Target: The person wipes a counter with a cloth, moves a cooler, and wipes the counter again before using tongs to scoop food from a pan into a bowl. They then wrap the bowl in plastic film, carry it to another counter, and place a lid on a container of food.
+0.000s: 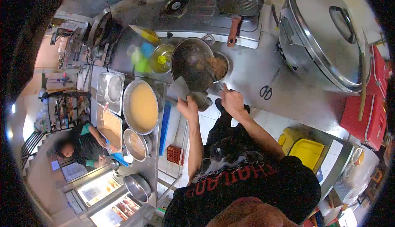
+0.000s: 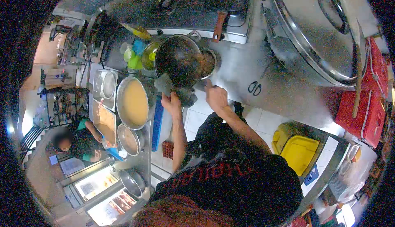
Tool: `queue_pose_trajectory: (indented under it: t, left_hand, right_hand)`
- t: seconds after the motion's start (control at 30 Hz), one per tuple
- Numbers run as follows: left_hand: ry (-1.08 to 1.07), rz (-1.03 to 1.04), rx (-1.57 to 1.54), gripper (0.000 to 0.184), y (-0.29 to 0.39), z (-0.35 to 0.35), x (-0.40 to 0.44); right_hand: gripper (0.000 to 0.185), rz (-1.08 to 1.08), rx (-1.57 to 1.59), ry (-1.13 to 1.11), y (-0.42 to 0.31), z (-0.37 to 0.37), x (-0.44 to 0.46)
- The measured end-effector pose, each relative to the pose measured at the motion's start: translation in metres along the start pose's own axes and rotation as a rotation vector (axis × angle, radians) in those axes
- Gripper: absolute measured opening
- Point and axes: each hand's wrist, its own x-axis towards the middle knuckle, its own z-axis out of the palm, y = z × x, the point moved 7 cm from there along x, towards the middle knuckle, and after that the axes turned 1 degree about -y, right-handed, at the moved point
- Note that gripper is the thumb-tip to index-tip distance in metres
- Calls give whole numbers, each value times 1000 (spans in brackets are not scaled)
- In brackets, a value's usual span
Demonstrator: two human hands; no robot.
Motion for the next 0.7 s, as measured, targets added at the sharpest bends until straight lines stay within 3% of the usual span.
queue_pose_trajectory:
  t: [0.1, 0.3, 0.4, 0.63, 0.7]
  left_hand:
    - [55, 149, -194, 25, 19, -2, -5]
    - [10, -15, -70, 22, 5, -4, -8]
    - [-3, 24, -93, 25, -4, -7, -5]
    - [27, 48, 1, 23, 10, -13, -1]
    - [70, 90, -2, 25, 3, -14, 4]
  right_hand:
    - [38, 74, 27, -45, 1, -18, -2]
    - [34, -16, 6, -19, -4, 3, 7]
    - [33, 38, -140, -93, 20, -9, 8]
    - [35, -246, -178, 6, 20, -47, 66]
    - [37, -162, -185, -110, 26, -50, 52]
